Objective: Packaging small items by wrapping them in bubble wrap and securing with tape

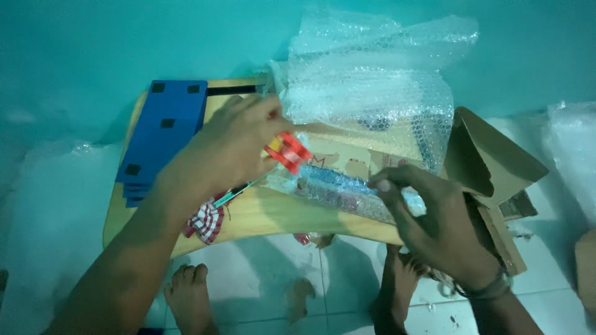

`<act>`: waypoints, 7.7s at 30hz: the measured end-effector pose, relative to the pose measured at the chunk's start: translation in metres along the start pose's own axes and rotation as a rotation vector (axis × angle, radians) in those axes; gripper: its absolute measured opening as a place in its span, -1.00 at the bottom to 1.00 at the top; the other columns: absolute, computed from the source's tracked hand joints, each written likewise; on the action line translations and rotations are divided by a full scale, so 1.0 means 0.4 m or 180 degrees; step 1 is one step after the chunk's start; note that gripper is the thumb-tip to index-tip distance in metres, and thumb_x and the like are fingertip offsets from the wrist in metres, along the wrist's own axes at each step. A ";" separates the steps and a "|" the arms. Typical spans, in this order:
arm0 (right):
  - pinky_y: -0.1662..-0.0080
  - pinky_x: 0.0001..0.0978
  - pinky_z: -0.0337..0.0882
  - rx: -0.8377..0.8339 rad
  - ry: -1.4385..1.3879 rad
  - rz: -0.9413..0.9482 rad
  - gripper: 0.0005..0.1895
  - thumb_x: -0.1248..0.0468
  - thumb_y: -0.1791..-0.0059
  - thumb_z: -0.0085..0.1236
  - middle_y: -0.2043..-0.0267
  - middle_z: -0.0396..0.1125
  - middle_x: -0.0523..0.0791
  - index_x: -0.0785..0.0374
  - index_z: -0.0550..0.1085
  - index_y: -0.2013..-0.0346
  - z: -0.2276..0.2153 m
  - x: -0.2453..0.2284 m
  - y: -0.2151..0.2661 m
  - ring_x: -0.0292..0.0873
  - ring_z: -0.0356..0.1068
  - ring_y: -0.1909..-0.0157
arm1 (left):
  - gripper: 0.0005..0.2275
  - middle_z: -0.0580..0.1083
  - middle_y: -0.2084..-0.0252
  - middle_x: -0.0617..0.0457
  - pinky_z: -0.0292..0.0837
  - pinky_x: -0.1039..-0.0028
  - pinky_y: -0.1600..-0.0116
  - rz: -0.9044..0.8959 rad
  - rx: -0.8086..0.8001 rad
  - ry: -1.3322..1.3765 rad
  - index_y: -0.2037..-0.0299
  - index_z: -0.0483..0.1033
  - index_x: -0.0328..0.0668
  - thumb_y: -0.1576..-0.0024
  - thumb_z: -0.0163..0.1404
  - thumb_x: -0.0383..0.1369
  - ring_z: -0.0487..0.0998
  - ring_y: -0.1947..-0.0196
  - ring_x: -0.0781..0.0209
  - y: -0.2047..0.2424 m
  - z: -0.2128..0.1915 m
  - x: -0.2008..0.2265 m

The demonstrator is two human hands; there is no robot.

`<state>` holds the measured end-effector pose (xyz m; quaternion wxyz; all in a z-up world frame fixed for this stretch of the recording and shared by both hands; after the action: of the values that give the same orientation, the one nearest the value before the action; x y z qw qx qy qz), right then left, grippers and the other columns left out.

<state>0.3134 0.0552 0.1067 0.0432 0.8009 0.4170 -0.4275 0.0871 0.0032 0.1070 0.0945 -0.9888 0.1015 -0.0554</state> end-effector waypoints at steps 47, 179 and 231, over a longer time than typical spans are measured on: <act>0.10 0.10 0.61 0.0397 -0.3526 0.1363 -0.81 0.45 0.10 0.22 0.18 0.57 0.21 0.35 0.45 0.61 0.218 0.138 0.113 0.08 0.52 0.22 | -0.55 0.48 0.00 0.09 0.46 0.22 0.07 0.0339 0.0069 0.1281 0.00 0.55 -0.12 0.16 0.28 -0.45 0.54 0.12 0.08 0.045 -0.044 0.138; 0.00 0.11 0.50 0.1221 -0.3212 0.2923 -0.81 0.33 -0.01 -0.03 -0.11 0.46 0.24 0.36 0.26 0.14 0.091 0.181 0.175 0.14 0.48 -0.02 | -0.54 0.57 0.03 0.00 0.58 0.46 0.25 0.0626 0.1225 0.2445 -0.04 0.47 -0.03 0.04 0.39 -0.35 0.62 0.28 0.22 0.110 0.099 0.181; -0.10 0.33 0.54 0.0698 -0.3737 0.2009 -0.89 0.32 0.00 -0.03 -0.26 0.42 0.29 0.24 0.31 0.41 0.089 0.175 0.167 0.29 0.52 -0.14 | -0.59 0.55 -0.01 -0.20 0.73 0.25 0.08 0.0870 0.1790 0.2324 0.19 0.34 -0.19 0.03 0.40 -0.39 0.70 0.17 -0.03 0.123 0.135 0.214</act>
<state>0.3575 0.0409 0.0147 0.3039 0.5190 0.0246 -0.7985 0.1679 -0.0525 0.0524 0.3228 -0.8185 0.2381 -0.4113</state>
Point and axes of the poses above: each hand's wrist, its own y-axis away from the middle knuckle, its own z-axis out of the palm, x = y × z, the point moved 8 cm from there along -y, towards the middle knuckle
